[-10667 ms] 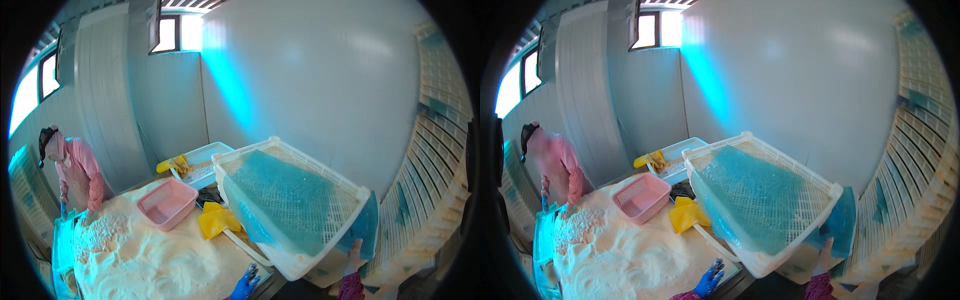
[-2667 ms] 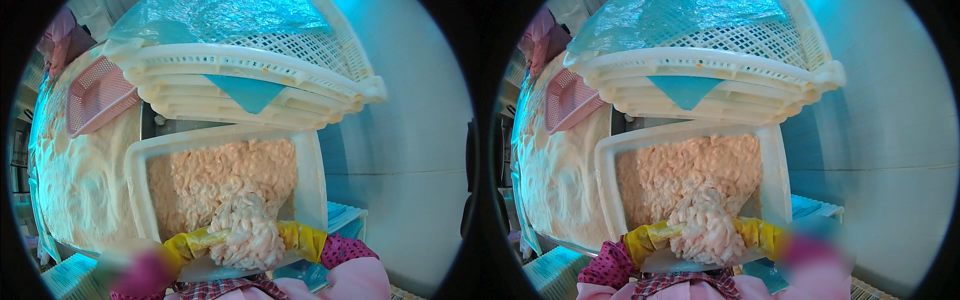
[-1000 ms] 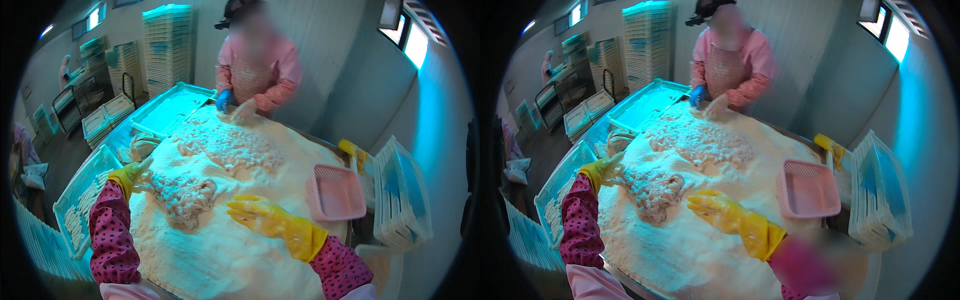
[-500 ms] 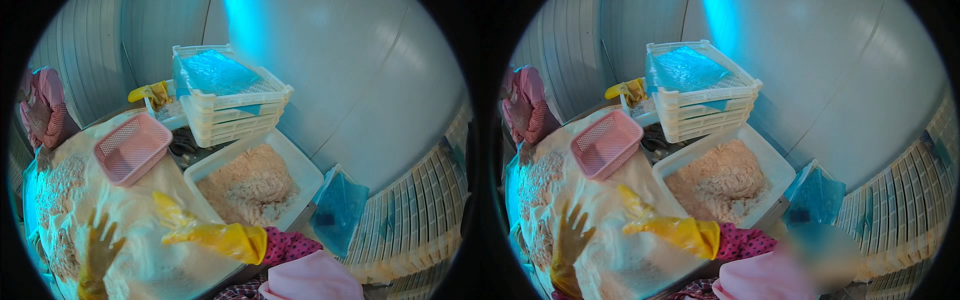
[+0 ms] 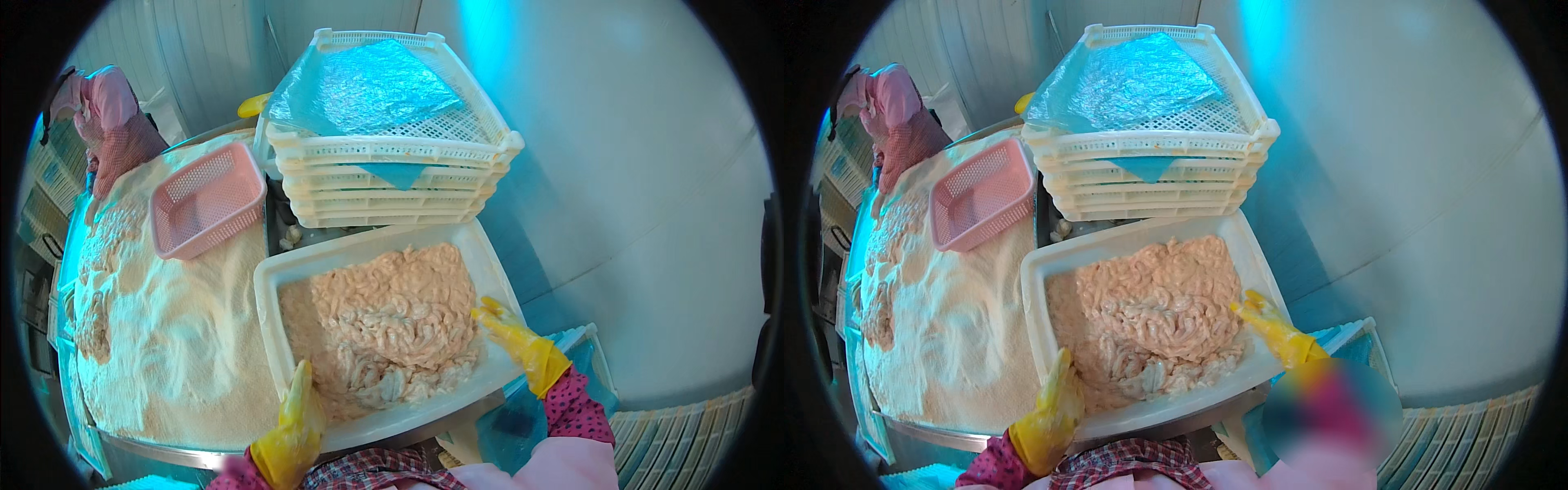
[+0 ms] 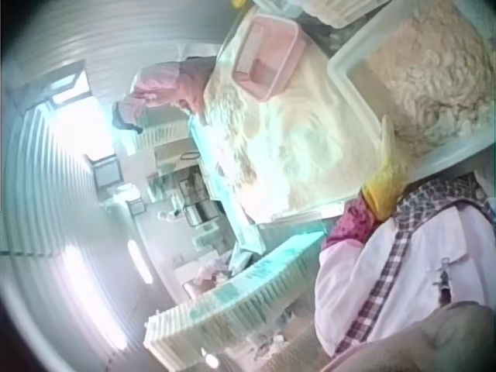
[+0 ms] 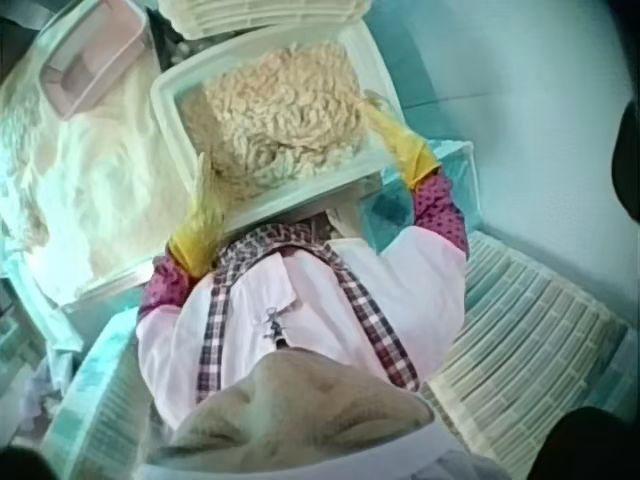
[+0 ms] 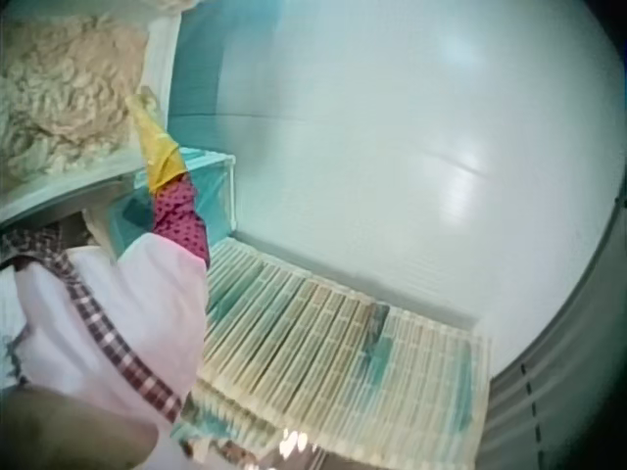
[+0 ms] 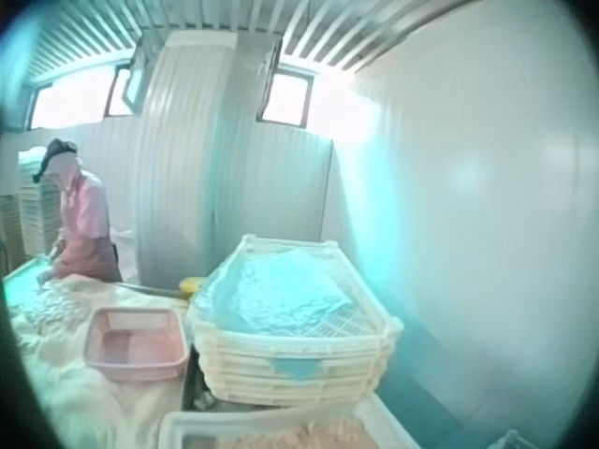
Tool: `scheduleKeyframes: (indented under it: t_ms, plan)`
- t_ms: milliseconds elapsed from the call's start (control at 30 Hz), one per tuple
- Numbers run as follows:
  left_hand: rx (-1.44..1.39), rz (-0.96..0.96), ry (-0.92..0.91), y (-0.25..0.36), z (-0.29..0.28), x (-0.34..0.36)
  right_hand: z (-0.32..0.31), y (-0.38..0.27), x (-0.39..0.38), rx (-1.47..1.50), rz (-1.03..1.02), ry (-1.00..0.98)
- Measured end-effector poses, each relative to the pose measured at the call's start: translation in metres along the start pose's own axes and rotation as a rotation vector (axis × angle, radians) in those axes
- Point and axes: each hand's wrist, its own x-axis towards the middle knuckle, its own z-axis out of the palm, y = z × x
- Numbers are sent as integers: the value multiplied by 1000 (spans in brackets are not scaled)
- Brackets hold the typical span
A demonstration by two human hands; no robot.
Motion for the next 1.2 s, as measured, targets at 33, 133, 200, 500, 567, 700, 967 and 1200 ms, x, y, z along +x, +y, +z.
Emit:
scheduleKeyframes:
  t_ms: [33, 133, 200, 500, 567, 700, 967, 1200]
  plan:
    - [28, 1, 36, -4, 8, 5, 3, -2, 5, -132, -1, -48]
    - [104, -27, 87, -13, 36, 25, 10, 11, 49, -2, -88, -39]
    - [157, -43, 100, -11, 46, 42, 20, 2, 58, -147, -154, 39]
    - [434, -281, 22, 26, 68, 94, 17, 27, 103, -254, -225, -259]
    - [501, -401, -49, 21, 78, 109, 14, 20, 95, -167, -174, -342]
    - [604, -623, -127, 24, 84, 125, 36, -3, 92, 531, 401, -479]
    - [704, -816, -213, 15, 68, 130, 50, 33, 91, 400, 524, -607]
    - [654, -877, -254, 9, 50, 126, 60, 52, 82, 405, 622, -718]
